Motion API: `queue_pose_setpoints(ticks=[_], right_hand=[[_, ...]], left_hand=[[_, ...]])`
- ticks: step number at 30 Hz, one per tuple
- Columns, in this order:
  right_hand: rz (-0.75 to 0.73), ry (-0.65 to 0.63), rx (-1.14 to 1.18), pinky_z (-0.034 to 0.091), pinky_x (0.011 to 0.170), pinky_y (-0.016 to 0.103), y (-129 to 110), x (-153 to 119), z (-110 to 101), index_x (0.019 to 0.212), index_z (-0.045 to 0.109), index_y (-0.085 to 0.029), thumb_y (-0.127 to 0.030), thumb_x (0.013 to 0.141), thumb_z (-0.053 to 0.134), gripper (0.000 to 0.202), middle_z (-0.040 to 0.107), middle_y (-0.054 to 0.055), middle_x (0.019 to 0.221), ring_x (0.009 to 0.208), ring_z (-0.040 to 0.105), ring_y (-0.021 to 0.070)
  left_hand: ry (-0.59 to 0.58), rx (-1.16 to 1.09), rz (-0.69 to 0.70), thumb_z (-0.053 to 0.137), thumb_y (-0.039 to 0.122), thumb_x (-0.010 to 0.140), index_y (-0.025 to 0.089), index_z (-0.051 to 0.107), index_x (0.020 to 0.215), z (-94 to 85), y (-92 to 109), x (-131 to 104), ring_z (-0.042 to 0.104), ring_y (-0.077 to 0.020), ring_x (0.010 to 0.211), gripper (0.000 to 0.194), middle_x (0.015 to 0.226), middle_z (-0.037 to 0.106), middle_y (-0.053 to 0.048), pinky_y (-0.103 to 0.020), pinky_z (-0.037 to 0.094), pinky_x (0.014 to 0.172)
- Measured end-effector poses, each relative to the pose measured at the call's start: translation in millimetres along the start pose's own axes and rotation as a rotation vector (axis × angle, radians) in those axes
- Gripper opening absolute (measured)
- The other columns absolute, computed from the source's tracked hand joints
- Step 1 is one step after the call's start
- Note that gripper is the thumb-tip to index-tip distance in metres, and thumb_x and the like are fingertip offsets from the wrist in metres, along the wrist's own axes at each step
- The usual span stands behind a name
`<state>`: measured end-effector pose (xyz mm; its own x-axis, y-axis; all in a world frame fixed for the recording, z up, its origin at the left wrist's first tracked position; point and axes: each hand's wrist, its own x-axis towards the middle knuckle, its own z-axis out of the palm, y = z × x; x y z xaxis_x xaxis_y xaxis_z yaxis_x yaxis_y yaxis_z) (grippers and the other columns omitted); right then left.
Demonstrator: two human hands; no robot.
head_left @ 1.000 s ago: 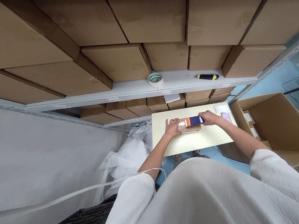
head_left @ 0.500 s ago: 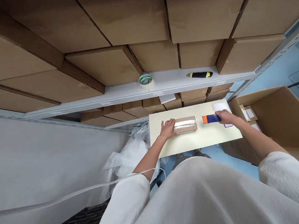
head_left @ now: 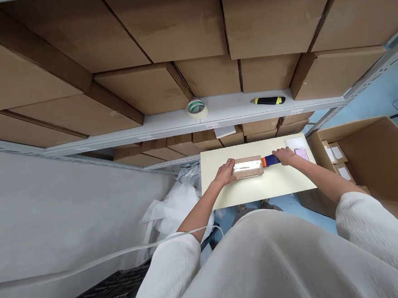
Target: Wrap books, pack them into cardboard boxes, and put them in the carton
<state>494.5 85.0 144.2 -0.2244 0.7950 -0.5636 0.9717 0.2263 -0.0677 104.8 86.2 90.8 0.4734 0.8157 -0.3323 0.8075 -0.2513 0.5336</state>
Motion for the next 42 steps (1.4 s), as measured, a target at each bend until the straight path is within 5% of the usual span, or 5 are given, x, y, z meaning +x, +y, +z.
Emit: queue_pose_setpoints(ticks=[12,17,26,35,42], right_hand=[[0.052,-0.038,-0.064,0.055,0.087,0.052,-49.7,37.7,-4.0,0.099,0.075,-0.025,-0.031,0.061,0.096,0.043,0.078,0.013,0.09,0.097,0.078,0.0377],[0.129,-0.102,0.098,0.058,0.08,0.045,-11.1,16.5,-7.1,0.098,0.072,-0.022,-0.024,0.056,0.095,0.049,0.077,0.013,0.093,0.089,0.077,0.0343],[0.196,0.064,0.961,0.059,0.08,0.039,35.5,-58.2,-8.7,0.12,0.064,-0.019,-0.062,0.105,0.043,0.05,0.074,0.015,0.108,0.1,0.07,0.0298],[-0.184,0.534,0.641,0.052,0.1,0.048,-32.4,-78.4,-102.6,0.133,0.066,-0.024,-0.058,0.106,0.047,0.048,0.075,0.012,0.124,0.111,0.066,0.0331],[-0.243,0.855,0.221,0.034,0.113,0.06,-78.3,-24.3,-173.1,0.147,0.066,-0.024,-0.05,0.111,0.038,0.052,0.07,0.018,0.143,0.128,0.057,0.0396]], left_hand=[[-0.017,-0.026,0.009,0.097,0.035,0.067,0.031,0.041,0.165,1.6,-3.9,3.8,0.052,-0.0434,0.151,0.113,0.176,0.037,-0.015,-0.047,0.042,0.122],[-0.012,-0.024,0.009,0.095,0.037,0.07,0.03,0.041,0.165,2.2,-4.5,-0.1,0.054,-0.0455,0.147,0.11,0.177,0.036,-0.015,-0.048,0.045,0.119],[-0.023,-0.049,0.016,0.095,0.038,0.07,0.03,0.039,0.166,0.4,-5.4,0.0,0.053,-0.0453,0.148,0.111,0.177,0.034,-0.015,-0.047,0.046,0.116],[-0.066,-0.011,0.016,0.094,0.041,0.075,0.029,0.032,0.17,-5.5,0.0,-3.8,0.046,-0.0472,0.155,0.115,0.182,0.026,-0.015,-0.049,0.045,0.12],[-0.085,-0.042,-0.003,0.092,0.041,0.076,0.03,0.025,0.173,-3.6,-1.4,-6.1,0.034,-0.0473,0.163,0.119,0.186,0.016,-0.013,-0.049,0.039,0.127]])
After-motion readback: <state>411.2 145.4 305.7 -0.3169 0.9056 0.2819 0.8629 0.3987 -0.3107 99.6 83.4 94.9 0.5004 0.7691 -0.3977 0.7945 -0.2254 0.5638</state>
